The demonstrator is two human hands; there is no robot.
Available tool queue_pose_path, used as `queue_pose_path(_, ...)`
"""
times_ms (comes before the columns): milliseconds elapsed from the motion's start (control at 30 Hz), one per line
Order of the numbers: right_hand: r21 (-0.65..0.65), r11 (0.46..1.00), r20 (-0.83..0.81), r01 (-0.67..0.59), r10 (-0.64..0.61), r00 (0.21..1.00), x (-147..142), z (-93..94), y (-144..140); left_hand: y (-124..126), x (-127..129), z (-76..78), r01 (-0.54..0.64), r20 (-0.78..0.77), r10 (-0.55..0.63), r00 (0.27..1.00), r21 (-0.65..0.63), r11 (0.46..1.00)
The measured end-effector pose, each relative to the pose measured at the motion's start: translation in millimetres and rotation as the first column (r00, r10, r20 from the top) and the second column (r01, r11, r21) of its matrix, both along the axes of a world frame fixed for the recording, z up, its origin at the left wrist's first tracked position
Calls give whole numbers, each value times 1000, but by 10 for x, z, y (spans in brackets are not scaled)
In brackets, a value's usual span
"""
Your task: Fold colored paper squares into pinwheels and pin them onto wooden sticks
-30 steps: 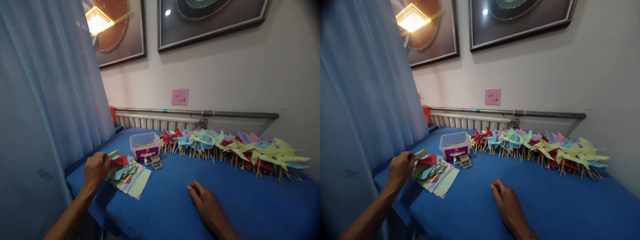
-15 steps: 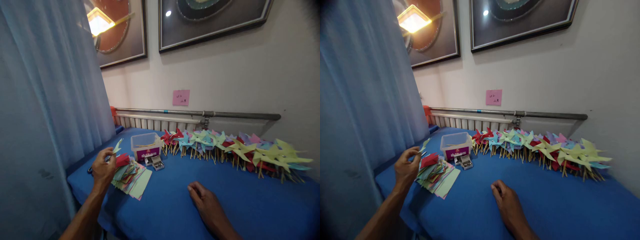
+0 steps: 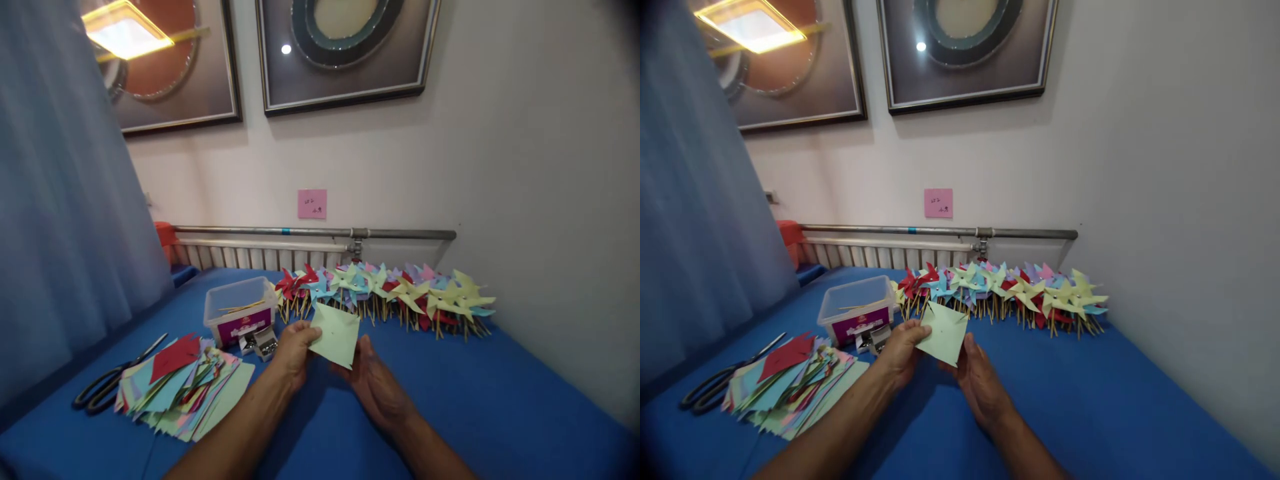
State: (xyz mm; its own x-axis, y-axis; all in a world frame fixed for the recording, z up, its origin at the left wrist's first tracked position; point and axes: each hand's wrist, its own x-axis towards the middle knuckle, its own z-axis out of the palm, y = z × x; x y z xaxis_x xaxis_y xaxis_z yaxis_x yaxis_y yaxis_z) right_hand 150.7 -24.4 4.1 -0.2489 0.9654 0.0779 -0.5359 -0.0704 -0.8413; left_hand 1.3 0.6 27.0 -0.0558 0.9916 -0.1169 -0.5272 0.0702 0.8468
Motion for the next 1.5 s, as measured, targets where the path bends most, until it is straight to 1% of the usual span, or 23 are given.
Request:
queue_pose_path(67, -40, 996, 77, 77, -73, 994, 49, -127, 62, 40, 83, -153, -10, -19, 10, 1000, -8, 1000)
queue_pose_path(133, -88, 984, 150, 152, -138, 979, 66, -250, 131, 38, 110, -276, 1, -58, -2, 998, -13, 1000)
queue_pose_path(200, -113, 974, 179, 197, -175, 968, 56, -332, 183, 22, 101, -347, 22, -99, -25, 995, -28, 999)
queue_pose_path(267, -111, 969, 183, 220, -198, 963, 35, -358, 203, 13, 82, -373, 41, -119, -46, 992, -42, 998)
queue_pose_path(367, -98, 969, 177, 226, -207, 962, 17, -305, 172, 19, 67, -372, 65, -117, -69, 991, -41, 997)
queue_pose_path(533, -89, 983, 141, 163, -150, 979, 22, -155, 76, 16, 79, -364, 69, -138, -73, 988, -37, 997)
queue_pose_path(600, -92, 984, 134, 153, -140, 981, 22, -143, 62, 11, 85, -362, 59, -146, -64, 987, -37, 998)
queue_pose_path(700, -99, 981, 141, 168, -153, 978, 18, -184, 77, 15, 84, -369, 39, -165, -43, 985, -26, 999)
queue_pose_path(800, -101, 978, 138, 181, -166, 976, 14, -234, 99, 34, 62, -390, -1, -235, 6, 972, 21, 1000)
queue_pose_path(900, -97, 982, 119, 160, -148, 982, 11, -243, 102, 47, 31, -402, -61, -355, 93, 930, 100, 993)
queue_pose_path(1000, -99, 986, 117, 132, -120, 986, 7, -236, 96, 30, 21, -389, -64, -433, 139, 890, 183, 981)
queue_pose_path(1067, -102, 987, 131, 128, -114, 985, 5, -241, 97, 1, 29, -375, -51, -468, 155, 870, 226, 973)
queue_pose_path(1133, -105, 985, 144, 134, -118, 982, 3, -253, 102, -33, 40, -362, -32, -512, 152, 845, 236, 971)
queue_pose_path(1200, -109, 983, 151, 148, -130, 980, 1, -268, 110, -62, 46, -353, 8, -567, 128, 814, 230, 973)
queue_pose_path(1267, -109, 979, 160, 171, -152, 975, 1, -278, 117, -82, 42, -343, 48, -612, 126, 781, 260, 964)
queue_pose_path(1400, -108, 971, 179, 212, -191, 965, -2, -282, 126, -104, 22, -320, 140, -676, 188, 713, 400, 906)
queue_pose_path(1500, -115, 970, 173, 213, -192, 966, -3, -278, 129, -116, 10, -308, 210, -704, 186, 686, 436, 875)
